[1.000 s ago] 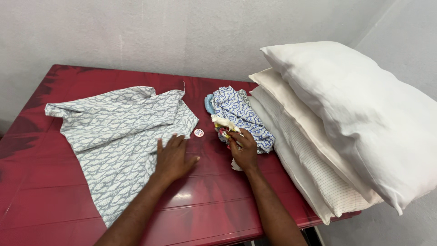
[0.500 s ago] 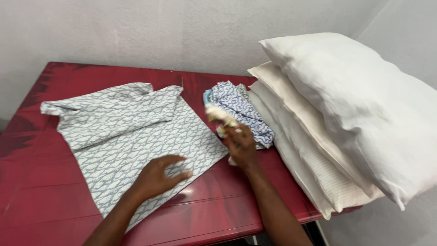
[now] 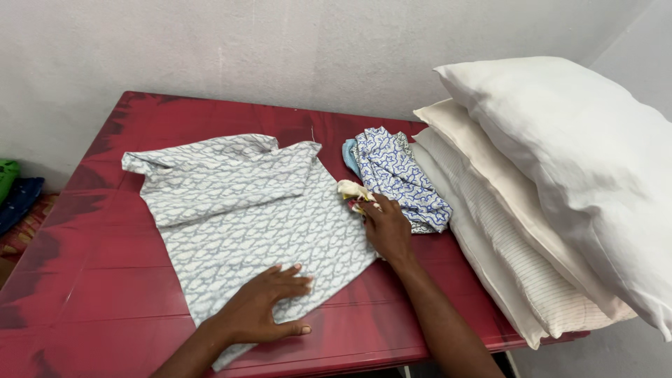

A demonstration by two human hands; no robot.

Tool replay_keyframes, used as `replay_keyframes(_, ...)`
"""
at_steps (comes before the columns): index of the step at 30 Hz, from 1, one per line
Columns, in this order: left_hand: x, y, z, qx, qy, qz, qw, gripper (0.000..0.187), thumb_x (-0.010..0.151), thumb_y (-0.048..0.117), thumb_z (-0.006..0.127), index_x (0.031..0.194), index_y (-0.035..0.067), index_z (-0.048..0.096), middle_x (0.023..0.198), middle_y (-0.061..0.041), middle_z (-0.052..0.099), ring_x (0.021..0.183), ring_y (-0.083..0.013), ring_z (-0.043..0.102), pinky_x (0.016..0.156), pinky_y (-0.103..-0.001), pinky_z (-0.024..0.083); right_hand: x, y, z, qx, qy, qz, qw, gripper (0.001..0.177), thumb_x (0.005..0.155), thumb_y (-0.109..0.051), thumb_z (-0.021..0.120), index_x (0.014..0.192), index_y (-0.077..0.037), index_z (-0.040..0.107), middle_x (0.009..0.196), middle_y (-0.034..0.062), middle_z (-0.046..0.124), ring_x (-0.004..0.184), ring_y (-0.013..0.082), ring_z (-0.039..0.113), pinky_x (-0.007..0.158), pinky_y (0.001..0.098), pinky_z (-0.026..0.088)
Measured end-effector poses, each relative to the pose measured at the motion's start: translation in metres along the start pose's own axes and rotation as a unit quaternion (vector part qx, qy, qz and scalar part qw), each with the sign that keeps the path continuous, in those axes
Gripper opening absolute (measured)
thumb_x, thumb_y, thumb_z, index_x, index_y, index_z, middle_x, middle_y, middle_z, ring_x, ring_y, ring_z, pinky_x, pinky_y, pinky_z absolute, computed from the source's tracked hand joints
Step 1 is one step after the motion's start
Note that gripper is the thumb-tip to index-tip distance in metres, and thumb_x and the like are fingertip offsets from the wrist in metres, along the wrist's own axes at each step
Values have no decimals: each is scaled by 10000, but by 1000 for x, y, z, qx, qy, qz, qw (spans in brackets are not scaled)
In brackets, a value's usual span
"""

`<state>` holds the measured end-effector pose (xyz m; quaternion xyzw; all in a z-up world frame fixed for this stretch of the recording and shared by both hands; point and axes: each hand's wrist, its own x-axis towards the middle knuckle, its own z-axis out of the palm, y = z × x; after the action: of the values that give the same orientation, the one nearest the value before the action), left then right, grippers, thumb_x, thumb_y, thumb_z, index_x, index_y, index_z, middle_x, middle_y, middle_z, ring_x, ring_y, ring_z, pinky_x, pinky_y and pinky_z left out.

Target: The person places a pillow into a patterned pillowcase and then wipes the pillow with a small cloth.

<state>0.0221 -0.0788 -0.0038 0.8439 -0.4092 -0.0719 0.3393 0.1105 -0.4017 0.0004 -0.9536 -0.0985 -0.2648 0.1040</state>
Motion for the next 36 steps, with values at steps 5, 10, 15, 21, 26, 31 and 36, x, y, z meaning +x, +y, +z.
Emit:
replay_keyframes(5,4,-5,-3,59,149,-69,985,759,820,662,709,1347,120,636,1478,-90,553,1465,-252,406,1233,-475,243,0,-24,-10,127,34,-108,985,328,827,-89,769,1144,-172,761,1297,91,655,1133,299,657,862,390,582)
replay_keyframes(10,-7,-25,-17,151,124,-55,979,725,837,601,732,1348,90,661,1528,-178,502,1452,-422,352,1116,-609,254,12,-46,-8,107,0,-133,985,335,787,-120,782,1114,-190,757,1305,93,683,1115,289,681,832,393,590)
replay_keyframes(15,-37,-56,-24,73,173,-161,969,629,857,604,677,1248,112,692,1449,-106,595,1375,-274,517,1134,-444,400,34,-26,-12,-61,19,-14,998,257,915,-168,744,1172,-161,733,1358,98,666,1120,332,663,799,411,590)
replay_keyframes(21,-53,-66,-49,251,275,-356,857,721,794,672,632,1314,174,660,1566,-233,445,1442,-369,359,1142,-533,338,39,-20,8,-178,183,-168,952,274,764,-386,726,1016,-288,684,1305,89,635,1193,419,618,941,629,426)
replay_keyframes(26,-44,-74,-56,250,203,-431,843,919,821,775,535,1506,163,505,1578,-341,252,1507,-502,94,1111,-680,148,63,-14,73,182,-116,-71,974,368,975,-274,610,1255,-46,682,1295,178,662,1161,391,667,982,469,536)
replay_keyframes(31,-32,-87,-48,175,261,-368,875,1011,789,670,718,1417,-90,497,1522,-260,429,1450,-373,362,1152,-530,370,97,-18,104,-71,-157,15,985,486,971,-433,690,1144,20,669,1173,232,663,1091,392,646,868,507,548)
replay_keyframes(36,-24,-110,-71,-309,479,-271,776,574,869,262,806,1260,-118,629,1300,-242,597,1185,-328,572,980,-441,501,131,-15,95,-39,-210,93,973,375,922,-401,705,1089,-69,751,1118,181,731,1062,366,693,889,490,566)
